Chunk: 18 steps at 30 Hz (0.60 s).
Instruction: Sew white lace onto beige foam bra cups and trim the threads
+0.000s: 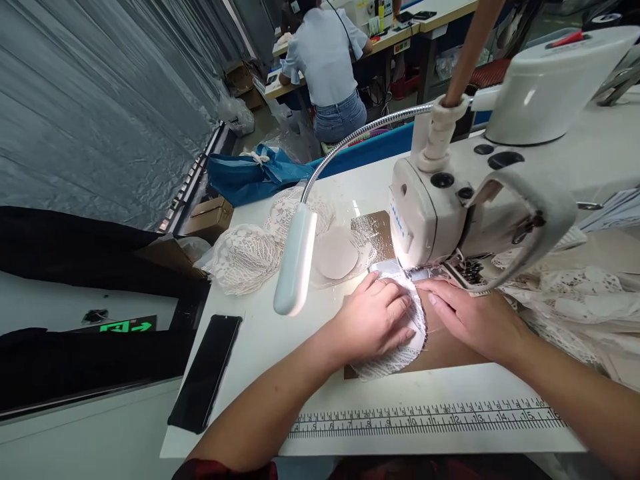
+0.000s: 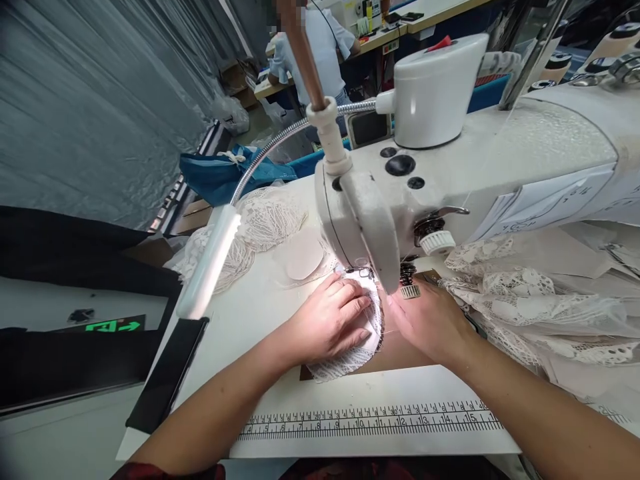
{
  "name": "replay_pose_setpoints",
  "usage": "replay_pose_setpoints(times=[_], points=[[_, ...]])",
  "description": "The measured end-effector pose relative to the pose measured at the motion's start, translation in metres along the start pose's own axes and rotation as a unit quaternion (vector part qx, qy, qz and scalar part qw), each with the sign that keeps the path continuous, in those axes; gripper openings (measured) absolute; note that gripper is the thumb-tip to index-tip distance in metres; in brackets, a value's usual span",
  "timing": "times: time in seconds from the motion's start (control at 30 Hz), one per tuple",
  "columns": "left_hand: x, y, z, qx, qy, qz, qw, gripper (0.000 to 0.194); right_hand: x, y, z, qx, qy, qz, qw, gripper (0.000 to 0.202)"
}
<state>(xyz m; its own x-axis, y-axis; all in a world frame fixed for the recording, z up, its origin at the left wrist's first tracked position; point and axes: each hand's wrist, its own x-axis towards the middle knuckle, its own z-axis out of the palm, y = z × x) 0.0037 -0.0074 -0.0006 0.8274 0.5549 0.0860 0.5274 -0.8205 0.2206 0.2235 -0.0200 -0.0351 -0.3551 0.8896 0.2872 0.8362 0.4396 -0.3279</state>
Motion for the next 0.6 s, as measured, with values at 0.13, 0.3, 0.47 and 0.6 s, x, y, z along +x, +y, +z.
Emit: replay_pose_setpoints(times=[0.13,0.3,0.47,0.6], points=[[-0.0028,-0.0066,0.0010,-0.012,0.008,0.010,1.000,0.044,-0.0009,0.0003,0.0007,-0.003,-0.004,-0.029,1.000,0.041],[-0.0029,-0.0091,0.0003,-0.023,0.016,0.015,0.999,0.040,-0.0028,0.0018,-0.0030,-0.023,-0.025,-0.082,0.996,0.039],[-0.0028,-0.0098,0.0017,-0.026,0.016,0.017,0.999,0.040,-0.0022,-0.0005,-0.0028,-0.037,-0.004,-0.076,0.996,0.040],[-0.0030,-0.0090,0.0024,-0.020,0.019,0.020,0.999,0.041,0.0004,-0.0042,-0.0035,-0.042,-0.010,-0.081,0.996,0.039]])
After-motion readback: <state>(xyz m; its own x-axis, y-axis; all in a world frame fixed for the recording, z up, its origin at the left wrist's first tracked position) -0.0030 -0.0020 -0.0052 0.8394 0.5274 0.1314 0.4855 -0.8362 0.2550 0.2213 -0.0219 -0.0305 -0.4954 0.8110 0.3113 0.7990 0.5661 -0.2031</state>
